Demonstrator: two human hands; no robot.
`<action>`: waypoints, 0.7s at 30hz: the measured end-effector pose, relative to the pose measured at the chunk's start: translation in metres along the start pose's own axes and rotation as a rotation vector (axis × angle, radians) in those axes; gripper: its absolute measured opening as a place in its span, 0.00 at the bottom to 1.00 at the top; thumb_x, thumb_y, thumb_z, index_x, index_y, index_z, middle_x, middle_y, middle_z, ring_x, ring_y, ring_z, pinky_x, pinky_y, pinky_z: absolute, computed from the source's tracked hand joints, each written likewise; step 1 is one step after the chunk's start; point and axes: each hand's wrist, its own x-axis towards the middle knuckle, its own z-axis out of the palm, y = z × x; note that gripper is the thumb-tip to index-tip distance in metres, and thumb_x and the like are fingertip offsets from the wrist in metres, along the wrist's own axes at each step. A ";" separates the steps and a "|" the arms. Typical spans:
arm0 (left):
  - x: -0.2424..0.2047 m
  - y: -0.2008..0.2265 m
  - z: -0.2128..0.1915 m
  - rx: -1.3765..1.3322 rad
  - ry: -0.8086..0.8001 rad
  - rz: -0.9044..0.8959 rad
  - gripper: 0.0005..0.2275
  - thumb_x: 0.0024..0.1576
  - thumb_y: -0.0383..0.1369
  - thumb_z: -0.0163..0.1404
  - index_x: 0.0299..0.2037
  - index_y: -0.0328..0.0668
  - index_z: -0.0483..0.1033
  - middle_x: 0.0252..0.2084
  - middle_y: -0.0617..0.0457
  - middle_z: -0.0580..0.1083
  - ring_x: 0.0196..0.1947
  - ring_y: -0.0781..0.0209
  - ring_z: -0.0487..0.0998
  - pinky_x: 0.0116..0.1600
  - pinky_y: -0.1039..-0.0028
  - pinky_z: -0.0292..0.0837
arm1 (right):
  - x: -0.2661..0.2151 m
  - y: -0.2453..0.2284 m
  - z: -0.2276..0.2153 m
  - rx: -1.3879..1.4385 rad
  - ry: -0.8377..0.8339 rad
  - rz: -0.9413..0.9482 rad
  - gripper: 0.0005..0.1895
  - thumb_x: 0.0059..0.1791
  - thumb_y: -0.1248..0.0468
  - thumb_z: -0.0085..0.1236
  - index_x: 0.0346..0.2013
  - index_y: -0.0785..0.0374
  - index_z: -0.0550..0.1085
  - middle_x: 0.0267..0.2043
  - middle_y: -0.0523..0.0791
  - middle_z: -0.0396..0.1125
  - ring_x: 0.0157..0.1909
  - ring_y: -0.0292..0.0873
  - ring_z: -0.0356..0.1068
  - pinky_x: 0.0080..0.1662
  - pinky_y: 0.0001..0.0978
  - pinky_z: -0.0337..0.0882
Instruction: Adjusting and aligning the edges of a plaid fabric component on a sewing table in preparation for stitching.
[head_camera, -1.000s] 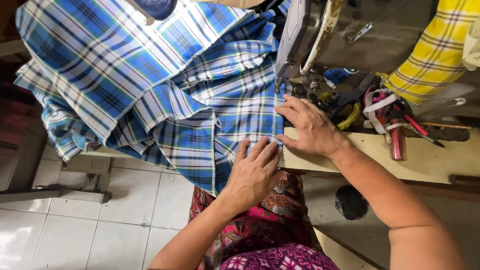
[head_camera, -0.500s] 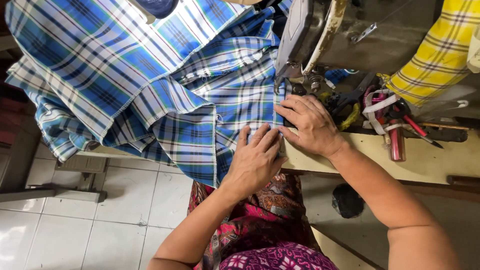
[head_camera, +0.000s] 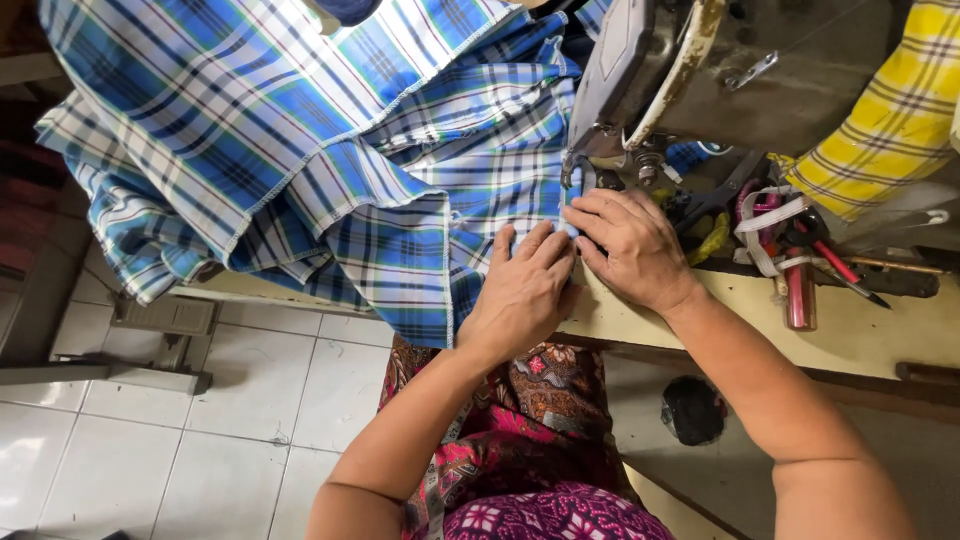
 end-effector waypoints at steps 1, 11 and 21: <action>0.002 -0.001 0.003 0.002 0.003 -0.004 0.22 0.58 0.45 0.52 0.59 0.40 0.74 0.58 0.48 0.71 0.67 0.48 0.65 0.67 0.42 0.51 | 0.000 0.001 0.002 0.001 0.000 -0.005 0.18 0.56 0.51 0.48 0.58 0.49 0.76 0.57 0.39 0.70 0.64 0.44 0.68 0.60 0.43 0.67; -0.014 0.035 -0.051 -0.081 0.194 0.103 0.18 0.55 0.41 0.54 0.54 0.46 0.75 0.56 0.48 0.72 0.63 0.49 0.70 0.64 0.46 0.60 | -0.010 0.006 0.012 -0.042 0.007 -0.017 0.22 0.55 0.56 0.50 0.64 0.47 0.72 0.63 0.40 0.67 0.67 0.45 0.66 0.62 0.41 0.67; -0.109 0.059 -0.251 -0.693 0.329 0.494 0.11 0.68 0.32 0.40 0.48 0.38 0.77 0.54 0.39 0.75 0.55 0.34 0.80 0.55 0.46 0.75 | 0.047 -0.063 -0.002 -0.056 0.064 -0.167 0.12 0.55 0.49 0.52 0.43 0.49 0.78 0.43 0.37 0.71 0.52 0.41 0.72 0.53 0.35 0.69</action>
